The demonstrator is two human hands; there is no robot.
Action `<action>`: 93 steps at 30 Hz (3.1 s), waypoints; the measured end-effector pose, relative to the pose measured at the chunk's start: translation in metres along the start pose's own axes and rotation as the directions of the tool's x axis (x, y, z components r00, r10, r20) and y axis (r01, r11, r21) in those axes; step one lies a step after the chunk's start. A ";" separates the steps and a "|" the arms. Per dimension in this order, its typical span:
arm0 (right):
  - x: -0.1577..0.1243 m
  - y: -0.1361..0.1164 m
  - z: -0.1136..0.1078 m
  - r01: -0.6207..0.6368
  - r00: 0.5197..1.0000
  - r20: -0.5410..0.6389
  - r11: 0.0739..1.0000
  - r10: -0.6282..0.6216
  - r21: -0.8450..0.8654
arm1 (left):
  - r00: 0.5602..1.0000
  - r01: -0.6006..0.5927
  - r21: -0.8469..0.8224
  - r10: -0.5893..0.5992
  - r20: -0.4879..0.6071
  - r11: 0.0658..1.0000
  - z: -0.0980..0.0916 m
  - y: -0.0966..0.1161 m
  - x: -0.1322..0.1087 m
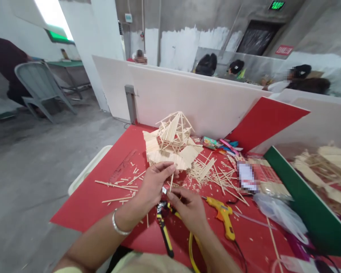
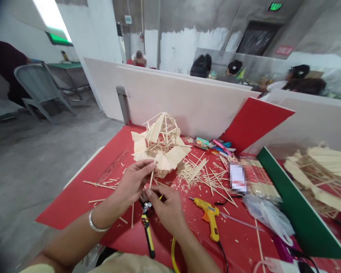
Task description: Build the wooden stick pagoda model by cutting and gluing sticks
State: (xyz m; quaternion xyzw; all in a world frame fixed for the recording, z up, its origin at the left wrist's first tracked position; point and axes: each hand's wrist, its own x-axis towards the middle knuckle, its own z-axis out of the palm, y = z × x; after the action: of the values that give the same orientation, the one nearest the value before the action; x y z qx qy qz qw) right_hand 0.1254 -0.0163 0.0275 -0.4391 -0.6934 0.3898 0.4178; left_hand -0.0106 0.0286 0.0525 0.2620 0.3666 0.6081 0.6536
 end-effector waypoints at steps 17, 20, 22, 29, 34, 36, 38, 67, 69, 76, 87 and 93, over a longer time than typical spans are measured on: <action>0.124 -0.028 -0.040 -0.041 0.995 -0.092 0.999 0.043 0.015 | 0.993 0.096 -0.182 -0.082 0.085 0.979 0.027 0.016 0.067; 0.130 -0.022 -0.040 -0.031 0.992 -0.119 0.999 0.030 -0.009 | 0.992 0.125 -0.211 -0.121 0.033 0.969 0.032 0.020 0.073; 0.133 -0.018 -0.039 -0.030 0.991 -0.132 0.999 0.027 -0.021 | 0.989 0.147 -0.229 -0.151 0.001 0.962 0.036 0.022 0.076; 0.136 -0.007 -0.045 -0.006 0.993 -0.122 0.995 -0.006 -0.097 | 0.979 0.160 -0.243 -0.185 -0.083 0.957 0.043 0.023 0.080; 0.140 -0.016 -0.064 0.054 0.945 -0.307 0.978 -0.116 -0.202 | 0.974 0.192 -0.233 -0.215 -0.075 0.953 0.043 0.027 0.080; 0.150 -0.023 -0.070 0.094 0.903 -0.397 0.976 -0.167 -0.197 | 0.972 0.213 -0.203 -0.229 -0.059 0.956 0.041 0.028 0.081; 0.164 -0.030 -0.073 0.127 0.909 -0.382 0.984 -0.165 -0.125 | 0.973 0.220 -0.184 -0.230 -0.033 0.958 0.040 0.028 0.082; 0.227 -0.023 -0.071 0.061 0.987 -0.159 0.985 -0.035 0.159 | 0.983 0.186 -0.200 -0.183 0.029 0.962 0.035 0.035 0.077; 0.226 -0.025 -0.072 0.054 0.987 -0.156 0.984 -0.027 0.171 | 0.980 0.198 -0.189 -0.193 0.046 0.962 0.034 0.036 0.076; 0.222 -0.035 -0.072 0.019 0.989 -0.144 0.977 0.012 0.210 | 0.981 0.194 -0.193 -0.191 0.034 0.962 0.033 0.036 0.078; 0.224 -0.026 -0.071 0.050 0.990 -0.138 0.977 -0.022 0.205 | 0.984 0.177 -0.174 -0.177 0.015 0.969 0.033 0.034 0.081; 0.223 -0.026 -0.072 0.041 0.992 -0.124 0.979 -0.016 0.201 | 0.986 0.164 -0.153 -0.166 0.001 0.975 0.032 0.033 0.082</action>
State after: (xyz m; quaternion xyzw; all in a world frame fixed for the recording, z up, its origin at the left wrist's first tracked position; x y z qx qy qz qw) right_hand 0.1251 0.1964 0.1284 -0.4071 -0.6292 0.4251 0.5075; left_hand -0.0055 0.1168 0.0845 0.1765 0.3433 0.5794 0.7179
